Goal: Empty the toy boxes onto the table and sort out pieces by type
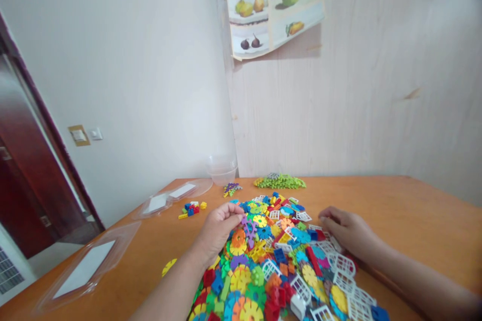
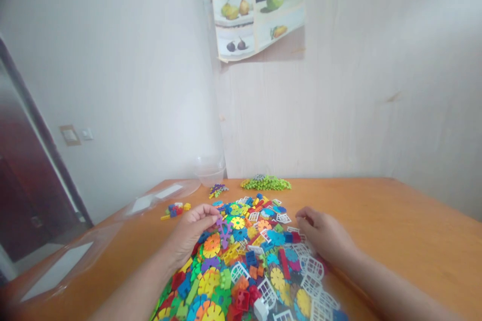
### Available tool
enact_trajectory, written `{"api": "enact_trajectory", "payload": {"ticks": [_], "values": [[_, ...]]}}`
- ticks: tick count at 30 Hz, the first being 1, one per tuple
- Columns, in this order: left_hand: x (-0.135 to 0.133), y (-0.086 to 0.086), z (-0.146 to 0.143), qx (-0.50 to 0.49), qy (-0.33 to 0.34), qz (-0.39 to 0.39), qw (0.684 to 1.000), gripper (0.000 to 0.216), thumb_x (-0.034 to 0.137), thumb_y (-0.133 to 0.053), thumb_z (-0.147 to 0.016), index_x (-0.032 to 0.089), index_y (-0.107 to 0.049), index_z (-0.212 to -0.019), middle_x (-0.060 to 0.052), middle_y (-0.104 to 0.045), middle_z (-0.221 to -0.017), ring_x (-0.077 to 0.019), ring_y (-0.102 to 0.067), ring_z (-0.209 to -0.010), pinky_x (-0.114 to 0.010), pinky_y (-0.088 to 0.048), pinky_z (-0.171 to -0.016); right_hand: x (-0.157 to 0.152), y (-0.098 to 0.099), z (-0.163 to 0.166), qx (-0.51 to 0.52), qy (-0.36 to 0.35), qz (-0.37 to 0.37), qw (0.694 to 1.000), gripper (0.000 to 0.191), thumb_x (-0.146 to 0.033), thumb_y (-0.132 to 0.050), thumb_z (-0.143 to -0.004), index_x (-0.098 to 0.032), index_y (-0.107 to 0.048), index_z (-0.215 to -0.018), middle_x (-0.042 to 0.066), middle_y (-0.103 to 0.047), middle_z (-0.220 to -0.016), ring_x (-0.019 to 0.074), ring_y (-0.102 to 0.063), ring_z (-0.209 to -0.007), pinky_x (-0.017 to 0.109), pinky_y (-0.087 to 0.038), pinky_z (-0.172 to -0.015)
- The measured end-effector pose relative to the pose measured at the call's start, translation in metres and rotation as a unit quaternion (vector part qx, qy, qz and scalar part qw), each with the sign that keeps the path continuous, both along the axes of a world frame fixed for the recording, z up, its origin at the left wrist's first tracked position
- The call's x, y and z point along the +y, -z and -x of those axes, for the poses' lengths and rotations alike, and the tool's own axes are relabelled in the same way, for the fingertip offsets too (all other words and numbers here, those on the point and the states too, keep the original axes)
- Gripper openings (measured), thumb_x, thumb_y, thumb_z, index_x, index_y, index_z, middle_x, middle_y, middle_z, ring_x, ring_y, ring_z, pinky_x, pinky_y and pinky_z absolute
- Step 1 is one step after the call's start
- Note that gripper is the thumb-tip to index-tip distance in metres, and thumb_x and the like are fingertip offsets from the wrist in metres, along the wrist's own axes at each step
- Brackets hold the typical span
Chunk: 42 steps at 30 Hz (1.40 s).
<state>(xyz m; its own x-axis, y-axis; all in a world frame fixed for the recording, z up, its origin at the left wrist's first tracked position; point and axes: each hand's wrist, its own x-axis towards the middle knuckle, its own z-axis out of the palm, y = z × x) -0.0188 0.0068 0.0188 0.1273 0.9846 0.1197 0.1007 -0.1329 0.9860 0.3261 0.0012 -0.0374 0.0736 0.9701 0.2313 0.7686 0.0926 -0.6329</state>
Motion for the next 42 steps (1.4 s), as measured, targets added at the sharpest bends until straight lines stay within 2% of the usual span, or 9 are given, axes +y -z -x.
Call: {"api": "enact_trajectory", "payload": {"ticks": [4,11,16,22,24,27,32,35,42], "values": [[0.004,0.004,0.003,-0.031,-0.001,0.005,1.0,0.017,0.031,-0.069,-0.072,0.019,-0.065,-0.084,0.0,-0.066,-0.077,-0.0139,-0.06,-0.073,-0.025,-0.047,-0.072,-0.01,-0.027,0.02,0.036,-0.021,-0.029,0.999,0.032,-0.047,-0.047,-0.087,-0.023,-0.068,-0.09,0.001,-0.069,-0.075,0.0193,-0.062,-0.072,0.026,-0.043,-0.061],[0.005,0.005,0.004,-0.073,0.027,0.016,0.997,0.014,0.026,-0.069,-0.073,0.018,-0.064,-0.084,0.0,-0.067,-0.079,-0.0133,-0.06,-0.074,-0.025,-0.048,-0.073,-0.019,-0.068,0.099,0.157,-0.152,0.039,0.975,0.026,-0.04,-0.054,-0.085,-0.019,-0.068,-0.091,0.0,-0.063,-0.072,0.014,-0.055,-0.066,0.024,-0.041,-0.058],[0.002,0.0,0.004,-0.091,0.032,0.009,0.995,0.015,0.025,-0.07,-0.072,0.017,-0.064,-0.084,-0.001,-0.067,-0.078,-0.0126,-0.059,-0.071,-0.025,-0.047,-0.071,-0.005,-0.071,0.142,0.155,-0.2,0.079,0.964,0.024,-0.039,-0.055,-0.085,-0.02,-0.069,-0.089,-0.001,-0.064,-0.073,0.0127,-0.055,-0.062,0.022,-0.04,-0.054],[0.008,0.0,0.014,-0.119,0.0,0.003,0.993,0.023,0.031,-0.073,-0.069,0.017,-0.066,-0.087,-0.001,-0.068,-0.078,-0.0143,-0.062,-0.073,-0.026,-0.047,-0.073,0.021,-0.068,0.167,0.157,-0.203,0.077,0.963,0.013,-0.029,-0.057,-0.079,-0.018,-0.065,-0.079,-0.001,-0.063,-0.068,0.0124,-0.056,-0.062,0.022,-0.041,-0.055],[0.013,0.001,0.022,-0.136,-0.045,-0.005,0.99,0.027,0.035,-0.073,-0.07,0.017,-0.066,-0.089,-0.003,-0.07,-0.083,-0.0168,-0.065,-0.078,-0.028,-0.048,-0.074,0.033,-0.074,0.169,0.12,-0.179,0.049,0.975,0.014,-0.029,-0.056,-0.08,-0.018,-0.065,-0.079,-0.001,-0.062,-0.066,0.0123,-0.055,-0.061,0.022,-0.039,-0.053],[0.023,0.002,0.037,-0.149,-0.148,-0.009,0.978,0.028,0.037,-0.069,-0.071,0.017,-0.065,-0.09,-0.006,-0.072,-0.088,-0.0171,-0.066,-0.079,-0.026,-0.046,-0.07,0.06,-0.087,0.169,-0.01,-0.134,-0.026,0.991,0.017,-0.03,-0.055,-0.082,-0.017,-0.066,-0.08,0.0,-0.064,-0.068,0.012,-0.055,-0.063,0.021,-0.037,-0.054],[0.038,0.013,0.055,-0.126,-0.259,0.013,0.957,0.022,0.033,-0.065,-0.07,0.016,-0.066,-0.085,-0.006,-0.072,-0.083,-0.0154,-0.064,-0.071,-0.025,-0.043,-0.064,0.111,-0.099,0.175,-0.135,-0.115,-0.026,0.984,0.019,-0.026,-0.053,-0.083,-0.018,-0.069,-0.086,0.002,-0.069,-0.074,0.013,-0.058,-0.066,0.022,-0.036,-0.056],[0.043,0.023,0.058,-0.108,-0.27,0.008,0.957,0.017,0.031,-0.064,-0.069,0.017,-0.066,-0.078,-0.005,-0.07,-0.076,-0.0151,-0.063,-0.067,-0.026,-0.045,-0.064,0.134,-0.099,0.186,-0.196,-0.128,-0.023,0.972,0.018,-0.023,-0.054,-0.083,-0.02,-0.07,-0.09,0.004,-0.072,-0.085,0.0159,-0.062,-0.077,0.024,-0.037,-0.062],[0.047,0.035,0.056,-0.094,-0.239,0.008,0.966,0.013,0.03,-0.063,-0.07,0.017,-0.062,-0.068,-0.002,-0.065,-0.066,-0.0134,-0.059,-0.061,-0.025,-0.045,-0.063,0.167,-0.083,0.211,-0.334,-0.165,0.008,0.928,0.024,-0.019,-0.053,-0.085,-0.022,-0.07,-0.102,0.011,-0.07,-0.11,0.0253,-0.063,-0.101,0.03,-0.043,-0.076]]}}
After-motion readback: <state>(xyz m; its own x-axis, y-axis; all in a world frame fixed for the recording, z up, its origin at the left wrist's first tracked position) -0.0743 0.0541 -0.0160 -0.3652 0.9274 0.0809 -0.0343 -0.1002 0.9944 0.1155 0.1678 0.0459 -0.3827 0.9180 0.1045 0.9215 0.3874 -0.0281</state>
